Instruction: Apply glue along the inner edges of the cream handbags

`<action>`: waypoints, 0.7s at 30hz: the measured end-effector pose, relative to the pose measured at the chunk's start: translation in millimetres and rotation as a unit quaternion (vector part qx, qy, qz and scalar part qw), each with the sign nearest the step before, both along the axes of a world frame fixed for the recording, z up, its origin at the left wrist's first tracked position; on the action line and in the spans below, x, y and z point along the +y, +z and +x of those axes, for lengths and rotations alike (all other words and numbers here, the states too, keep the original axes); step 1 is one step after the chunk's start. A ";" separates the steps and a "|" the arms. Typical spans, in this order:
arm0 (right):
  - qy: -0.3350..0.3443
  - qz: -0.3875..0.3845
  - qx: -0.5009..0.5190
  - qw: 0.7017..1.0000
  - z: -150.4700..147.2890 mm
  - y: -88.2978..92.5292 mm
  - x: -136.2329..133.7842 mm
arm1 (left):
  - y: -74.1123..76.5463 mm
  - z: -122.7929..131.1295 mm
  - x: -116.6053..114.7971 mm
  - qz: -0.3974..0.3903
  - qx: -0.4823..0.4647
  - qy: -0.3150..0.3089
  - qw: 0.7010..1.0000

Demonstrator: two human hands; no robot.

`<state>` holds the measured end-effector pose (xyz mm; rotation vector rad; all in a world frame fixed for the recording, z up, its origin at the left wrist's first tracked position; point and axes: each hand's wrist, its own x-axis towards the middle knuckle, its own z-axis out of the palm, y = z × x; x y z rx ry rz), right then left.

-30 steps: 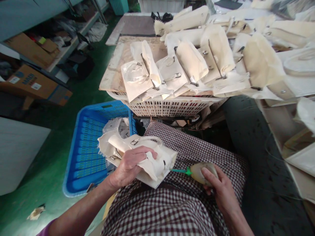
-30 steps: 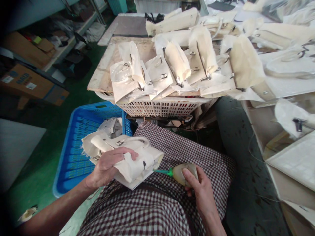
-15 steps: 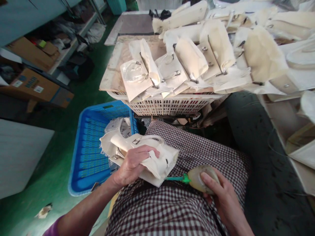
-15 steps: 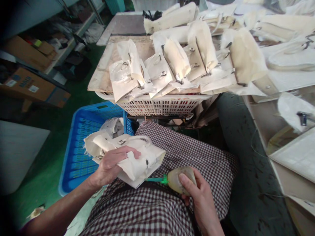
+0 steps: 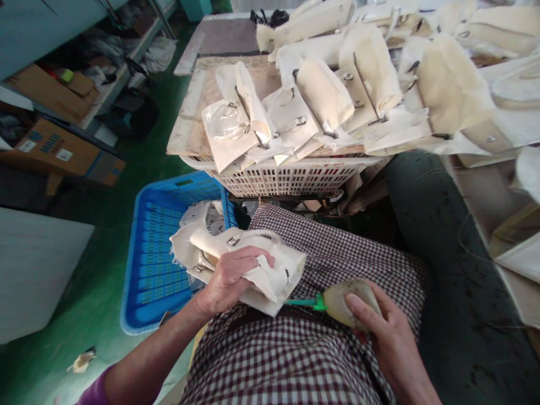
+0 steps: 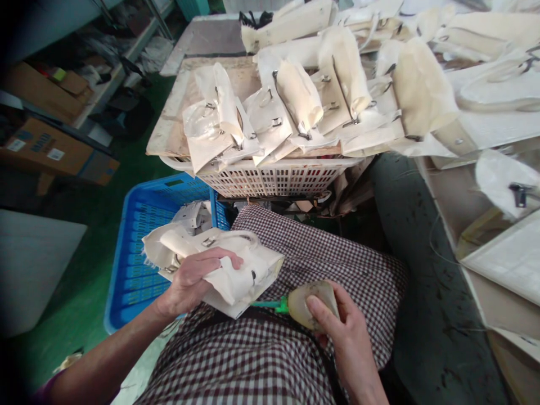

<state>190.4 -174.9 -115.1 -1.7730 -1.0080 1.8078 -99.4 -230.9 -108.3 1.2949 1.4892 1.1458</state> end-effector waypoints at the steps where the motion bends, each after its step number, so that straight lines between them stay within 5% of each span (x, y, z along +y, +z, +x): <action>1: -0.011 -0.005 0.006 1.000 -2.4 4.4 -2.8 | -1.5 -0.2 0.0 -0.003 -0.001 0.000 1.000; 9: -0.053 -0.036 0.031 0.997 -11.4 19.4 -13.9 | -3.1 -3.5 1.5 0.010 -0.003 0.003 1.000; 15: -0.044 0.001 0.010 0.999 -9.4 9.1 -6.6 | 3.6 1.2 3.1 -0.097 -0.111 0.059 0.987; 21: -0.022 0.057 -0.063 0.996 0.4 -2.5 5.2 | 11.2 0.6 6.3 -0.082 -0.083 0.036 0.993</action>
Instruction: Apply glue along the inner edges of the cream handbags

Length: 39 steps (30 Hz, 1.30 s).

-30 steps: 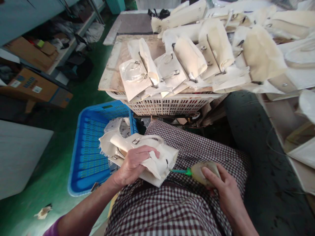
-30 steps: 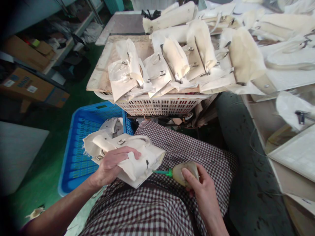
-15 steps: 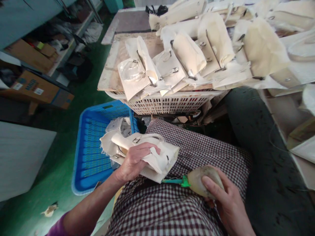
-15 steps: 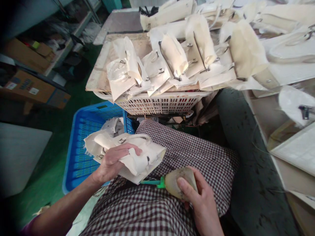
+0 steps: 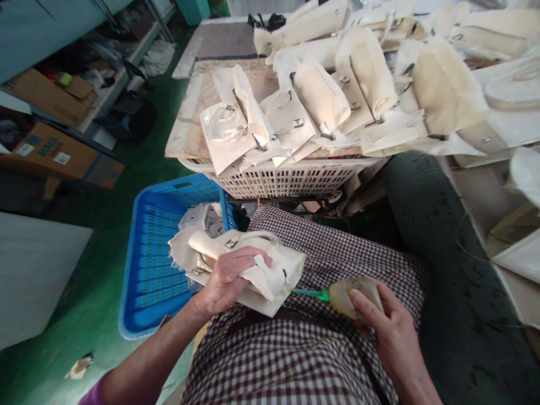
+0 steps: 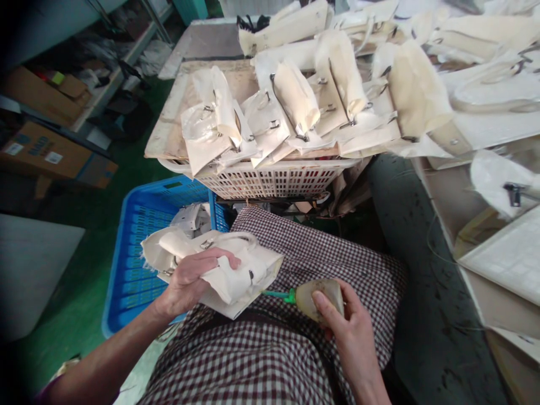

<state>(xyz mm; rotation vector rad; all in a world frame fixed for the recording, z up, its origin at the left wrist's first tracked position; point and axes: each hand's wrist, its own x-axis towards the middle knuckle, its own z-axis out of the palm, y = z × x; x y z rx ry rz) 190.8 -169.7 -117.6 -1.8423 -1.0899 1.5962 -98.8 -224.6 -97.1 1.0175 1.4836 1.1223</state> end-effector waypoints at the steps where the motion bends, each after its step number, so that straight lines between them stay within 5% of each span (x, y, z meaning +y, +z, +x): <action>1: 0.000 0.000 0.005 1.000 0.3 -0.4 0.0 | 0.0 -0.5 0.4 0.007 0.011 -0.007 1.000; 6: 0.002 -0.040 0.061 0.997 -2.8 -0.3 -3.6 | -6.3 -2.4 -2.2 0.022 0.023 -0.013 0.999; 16: 0.051 0.020 -0.040 0.998 9.3 -31.7 12.6 | -13.2 -3.8 -4.9 0.039 0.074 -0.036 0.996; 23: 0.066 0.038 -0.044 0.996 9.8 -34.4 13.2 | -13.4 -7.8 -2.4 0.077 0.107 -0.060 0.989; 34: 0.006 0.063 -0.034 0.997 9.7 -60.1 8.1 | -13.7 -15.8 7.6 0.128 0.152 -0.088 0.976; 39: 0.011 0.053 -0.023 0.998 9.5 -49.3 8.5 | -13.9 -17.5 8.2 0.145 0.154 -0.097 0.973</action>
